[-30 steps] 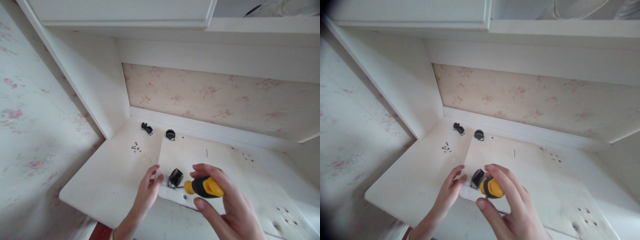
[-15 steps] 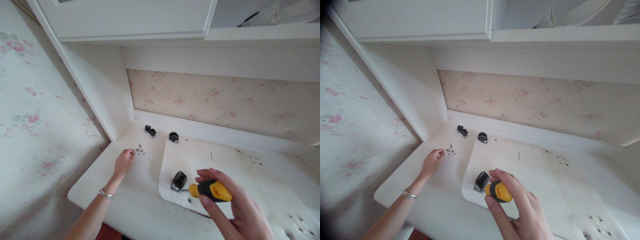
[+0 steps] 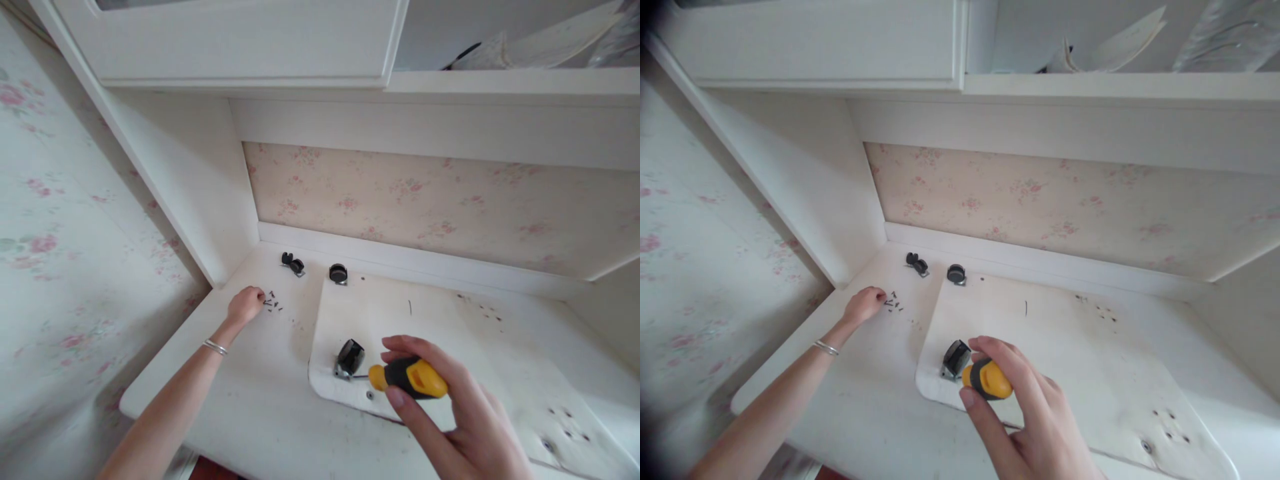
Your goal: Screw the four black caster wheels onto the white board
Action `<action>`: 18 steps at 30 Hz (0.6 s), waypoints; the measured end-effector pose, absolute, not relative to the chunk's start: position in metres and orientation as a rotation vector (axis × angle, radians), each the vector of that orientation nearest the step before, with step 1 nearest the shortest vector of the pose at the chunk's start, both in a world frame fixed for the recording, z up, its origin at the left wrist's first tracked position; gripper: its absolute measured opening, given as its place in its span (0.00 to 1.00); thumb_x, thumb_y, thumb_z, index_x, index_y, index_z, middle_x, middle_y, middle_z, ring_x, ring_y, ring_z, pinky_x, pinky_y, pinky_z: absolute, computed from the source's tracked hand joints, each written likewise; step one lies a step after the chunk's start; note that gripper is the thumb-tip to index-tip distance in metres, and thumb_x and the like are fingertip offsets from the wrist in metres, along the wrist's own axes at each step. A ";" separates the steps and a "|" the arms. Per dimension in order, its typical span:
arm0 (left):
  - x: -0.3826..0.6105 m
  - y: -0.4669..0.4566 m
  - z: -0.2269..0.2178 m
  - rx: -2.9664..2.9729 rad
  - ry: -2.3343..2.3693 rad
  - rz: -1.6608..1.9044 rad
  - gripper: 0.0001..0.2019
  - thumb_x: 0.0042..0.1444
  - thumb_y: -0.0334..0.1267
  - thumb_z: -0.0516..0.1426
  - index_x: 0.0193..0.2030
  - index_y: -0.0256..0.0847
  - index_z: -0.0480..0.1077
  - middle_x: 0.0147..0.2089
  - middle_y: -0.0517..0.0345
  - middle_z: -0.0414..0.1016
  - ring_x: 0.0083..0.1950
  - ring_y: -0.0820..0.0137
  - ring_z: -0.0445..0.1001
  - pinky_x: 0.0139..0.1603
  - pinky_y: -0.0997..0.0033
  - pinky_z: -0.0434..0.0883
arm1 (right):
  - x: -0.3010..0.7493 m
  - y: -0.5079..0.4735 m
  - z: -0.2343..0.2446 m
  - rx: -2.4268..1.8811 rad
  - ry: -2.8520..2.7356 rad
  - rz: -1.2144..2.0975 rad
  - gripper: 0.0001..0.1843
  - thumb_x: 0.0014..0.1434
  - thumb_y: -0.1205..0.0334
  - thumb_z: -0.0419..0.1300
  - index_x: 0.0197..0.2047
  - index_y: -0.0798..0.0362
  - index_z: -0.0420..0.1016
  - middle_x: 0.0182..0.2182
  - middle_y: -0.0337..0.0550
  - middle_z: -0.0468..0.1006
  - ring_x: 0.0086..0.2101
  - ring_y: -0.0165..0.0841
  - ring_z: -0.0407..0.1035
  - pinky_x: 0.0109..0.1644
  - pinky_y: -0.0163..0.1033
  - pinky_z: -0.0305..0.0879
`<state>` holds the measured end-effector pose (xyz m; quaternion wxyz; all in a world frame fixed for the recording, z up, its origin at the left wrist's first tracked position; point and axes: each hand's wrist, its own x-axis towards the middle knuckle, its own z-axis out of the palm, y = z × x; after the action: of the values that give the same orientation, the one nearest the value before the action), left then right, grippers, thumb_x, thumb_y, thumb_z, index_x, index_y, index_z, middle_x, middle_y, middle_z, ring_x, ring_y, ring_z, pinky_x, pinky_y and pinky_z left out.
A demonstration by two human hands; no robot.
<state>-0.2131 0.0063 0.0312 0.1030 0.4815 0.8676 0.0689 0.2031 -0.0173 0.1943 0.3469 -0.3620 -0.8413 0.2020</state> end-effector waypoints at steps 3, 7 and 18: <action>-0.213 0.006 0.030 1.452 2.529 0.164 0.13 0.65 0.44 0.57 0.50 0.39 0.73 0.51 0.51 0.76 0.48 0.65 0.76 0.49 0.57 0.75 | 0.205 -0.018 0.195 -0.930 -2.204 0.512 0.22 0.64 0.52 0.59 0.61 0.39 0.66 0.49 0.41 0.80 0.44 0.34 0.77 0.38 0.30 0.77; -0.211 0.004 0.027 1.485 2.520 0.144 0.12 0.65 0.43 0.57 0.49 0.38 0.73 0.51 0.51 0.76 0.50 0.64 0.76 0.52 0.55 0.74 | 0.205 -0.021 0.195 -0.973 -2.196 0.547 0.23 0.64 0.50 0.58 0.61 0.38 0.66 0.49 0.41 0.80 0.45 0.35 0.77 0.44 0.34 0.78; -0.207 0.008 0.025 1.457 2.521 0.208 0.13 0.64 0.44 0.57 0.48 0.38 0.73 0.49 0.51 0.76 0.47 0.65 0.76 0.50 0.57 0.74 | 0.205 -0.018 0.198 -0.773 -2.242 0.459 0.24 0.64 0.57 0.59 0.62 0.45 0.63 0.50 0.48 0.79 0.43 0.37 0.78 0.43 0.37 0.79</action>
<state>-0.2072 0.0081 0.0255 0.1110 0.4961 0.8582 0.0708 0.2052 -0.0176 0.1979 0.3552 -0.2993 -0.8676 0.1775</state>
